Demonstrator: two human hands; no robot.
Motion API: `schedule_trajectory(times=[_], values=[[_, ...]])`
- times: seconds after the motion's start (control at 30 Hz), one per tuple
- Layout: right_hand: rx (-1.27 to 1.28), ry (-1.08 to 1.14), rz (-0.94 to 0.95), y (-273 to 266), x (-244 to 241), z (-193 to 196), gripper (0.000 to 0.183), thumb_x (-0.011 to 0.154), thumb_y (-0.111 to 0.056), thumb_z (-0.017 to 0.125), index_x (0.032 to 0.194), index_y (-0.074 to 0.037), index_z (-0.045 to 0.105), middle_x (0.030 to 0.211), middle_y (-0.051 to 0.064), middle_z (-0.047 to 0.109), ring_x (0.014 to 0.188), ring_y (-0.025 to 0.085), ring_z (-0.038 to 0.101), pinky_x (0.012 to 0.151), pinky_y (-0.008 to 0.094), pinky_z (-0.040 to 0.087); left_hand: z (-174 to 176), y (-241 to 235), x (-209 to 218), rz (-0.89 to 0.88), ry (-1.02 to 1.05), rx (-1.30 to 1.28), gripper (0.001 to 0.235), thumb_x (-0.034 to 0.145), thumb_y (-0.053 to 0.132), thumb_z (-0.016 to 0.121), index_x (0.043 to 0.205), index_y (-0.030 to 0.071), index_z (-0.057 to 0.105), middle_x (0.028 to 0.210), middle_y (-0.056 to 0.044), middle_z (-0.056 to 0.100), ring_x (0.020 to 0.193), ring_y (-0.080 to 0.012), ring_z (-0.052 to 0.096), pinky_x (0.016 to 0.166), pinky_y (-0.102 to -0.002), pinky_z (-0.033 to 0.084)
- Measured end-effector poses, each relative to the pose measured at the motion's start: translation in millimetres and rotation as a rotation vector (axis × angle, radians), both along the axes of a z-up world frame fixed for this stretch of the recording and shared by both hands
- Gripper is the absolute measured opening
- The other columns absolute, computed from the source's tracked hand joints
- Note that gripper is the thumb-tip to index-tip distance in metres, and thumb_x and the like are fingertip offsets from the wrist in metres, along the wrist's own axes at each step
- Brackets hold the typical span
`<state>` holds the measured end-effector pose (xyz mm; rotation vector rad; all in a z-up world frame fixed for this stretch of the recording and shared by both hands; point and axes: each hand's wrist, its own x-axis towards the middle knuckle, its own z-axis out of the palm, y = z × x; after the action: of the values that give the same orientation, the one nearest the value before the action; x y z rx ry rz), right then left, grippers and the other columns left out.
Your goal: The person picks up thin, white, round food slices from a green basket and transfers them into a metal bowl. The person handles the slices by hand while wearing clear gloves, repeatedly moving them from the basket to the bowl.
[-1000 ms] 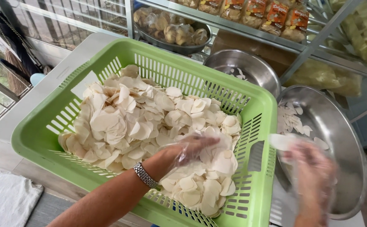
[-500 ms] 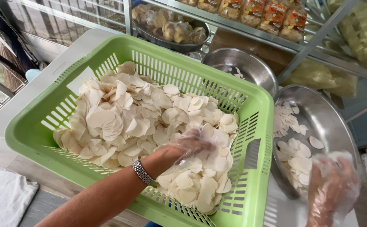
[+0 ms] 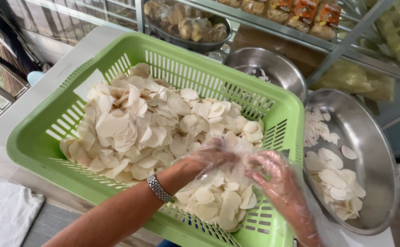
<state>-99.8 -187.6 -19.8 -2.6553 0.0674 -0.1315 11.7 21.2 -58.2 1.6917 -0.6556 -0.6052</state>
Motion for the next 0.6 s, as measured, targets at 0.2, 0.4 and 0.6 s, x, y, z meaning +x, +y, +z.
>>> schedule_trajectory(times=[0.2,0.4,0.6], values=[[0.105,-0.171,0.099,-1,-3,4,0.026,0.086,-0.020,0.074,0.111,-0.010,0.074,0.108,0.008,0.073,0.090,0.018,0.074,0.078,0.026,0.065,31,-4,-11,0.033,0.327,-0.059,0.022,0.087,0.022,0.075,0.089,0.003,0.063,0.103,-0.022,0.077,0.098,-0.0295,0.077,0.079,-0.029,0.066],[0.159,-0.104,0.089,-6,-2,4,0.028,0.090,-0.018,0.070,0.116,-0.009,0.073,0.113,0.011,0.077,0.089,0.020,0.079,0.070,0.026,0.070,-14,-9,-2,0.011,0.311,-0.236,0.030,0.084,0.019,0.079,0.099,0.004,0.058,0.099,-0.017,0.071,0.096,-0.0259,0.071,0.081,-0.025,0.065],[-0.016,-0.124,0.098,-3,4,2,0.024,0.090,-0.031,0.071,0.109,-0.016,0.074,0.101,0.001,0.078,0.078,0.014,0.074,0.072,0.026,0.064,35,-4,-11,0.088,0.385,0.075,0.028,0.085,0.022,0.077,0.099,0.002,0.063,0.104,-0.019,0.074,0.101,-0.0289,0.073,0.088,-0.031,0.063]])
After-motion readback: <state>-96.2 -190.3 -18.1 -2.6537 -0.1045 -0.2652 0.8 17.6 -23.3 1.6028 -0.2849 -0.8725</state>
